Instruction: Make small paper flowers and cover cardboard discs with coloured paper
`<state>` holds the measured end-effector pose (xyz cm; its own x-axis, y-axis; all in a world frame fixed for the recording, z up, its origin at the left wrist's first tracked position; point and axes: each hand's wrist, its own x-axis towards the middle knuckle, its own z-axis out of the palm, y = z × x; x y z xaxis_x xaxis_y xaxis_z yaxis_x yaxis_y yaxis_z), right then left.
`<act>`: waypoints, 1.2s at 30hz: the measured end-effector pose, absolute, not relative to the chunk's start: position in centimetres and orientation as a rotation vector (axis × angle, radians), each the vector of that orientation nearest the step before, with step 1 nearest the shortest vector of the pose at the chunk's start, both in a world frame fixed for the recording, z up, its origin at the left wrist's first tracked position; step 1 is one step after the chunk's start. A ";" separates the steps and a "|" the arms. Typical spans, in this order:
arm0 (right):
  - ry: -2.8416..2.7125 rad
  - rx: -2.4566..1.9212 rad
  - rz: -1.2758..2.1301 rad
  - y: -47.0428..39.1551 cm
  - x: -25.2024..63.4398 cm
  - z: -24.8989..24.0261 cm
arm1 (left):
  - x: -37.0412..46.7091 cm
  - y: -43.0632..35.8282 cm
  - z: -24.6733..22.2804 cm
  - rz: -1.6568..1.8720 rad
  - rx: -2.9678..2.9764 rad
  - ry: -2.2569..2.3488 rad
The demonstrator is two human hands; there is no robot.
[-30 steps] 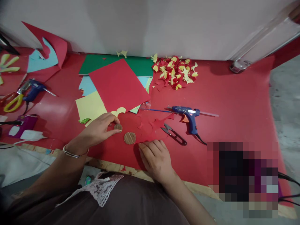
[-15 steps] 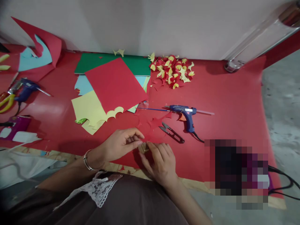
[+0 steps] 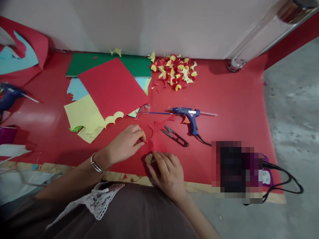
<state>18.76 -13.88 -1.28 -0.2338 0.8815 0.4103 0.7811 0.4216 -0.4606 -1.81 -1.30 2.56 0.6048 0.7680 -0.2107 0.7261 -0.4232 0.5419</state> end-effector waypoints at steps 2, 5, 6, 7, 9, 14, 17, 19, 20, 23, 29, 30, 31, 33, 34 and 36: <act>-2.058 -1.413 0.221 -14.0 18.9 -1.3 | -1.8 -1.0 2.7 0.106 2.216 1.172; -2.053 -1.417 0.230 -14.2 19.3 -1.4 | -1.9 -0.3 3.2 0.158 2.181 1.225; -2.045 -1.420 0.229 -14.3 19.4 -1.5 | -2.0 -0.1 3.4 0.196 2.146 1.260; -2.038 -1.427 0.231 -14.3 19.5 -1.5 | -2.1 0.1 3.7 0.246 2.097 1.302; -2.030 -1.438 0.233 -14.4 19.7 -1.6 | -2.3 0.4 4.2 0.383 1.997 1.378; -1.997 -1.438 0.248 -14.3 19.9 -1.5 | -2.0 -0.2 4.9 0.924 1.783 1.327; -1.955 -1.414 0.290 -14.0 20.1 -1.1 | -1.5 -1.1 4.7 1.318 1.636 1.283; -1.929 -1.404 0.308 -13.9 20.2 -0.8 | -1.0 -1.4 4.2 1.509 1.641 1.252; -1.912 -1.408 0.315 -13.8 20.3 -0.6 | -0.8 -1.5 3.8 1.540 1.663 1.236; -1.859 -1.433 0.361 -13.5 20.5 -0.1 | -0.2 -1.5 2.4 1.409 1.614 1.160; -1.661 -1.474 0.531 -12.2 20.3 0.7 | 0.7 -1.5 1.0 1.085 1.253 1.018; -1.615 -1.473 0.577 -12.0 20.2 0.7 | 0.8 -1.6 1.0 1.049 1.213 0.995; -1.573 -1.471 0.625 -11.7 20.1 0.7 | 0.8 -1.6 1.0 1.024 1.181 0.976; -1.503 -1.471 0.696 -11.5 19.9 0.5 | 0.7 -1.6 1.1 1.002 1.142 0.967; -1.479 -1.481 0.719 -11.4 19.9 0.4 | 0.6 -1.6 1.1 0.999 1.131 0.979; -1.440 -1.523 0.741 -11.4 19.8 0.1 | 0.5 -1.6 1.1 0.994 1.125 1.019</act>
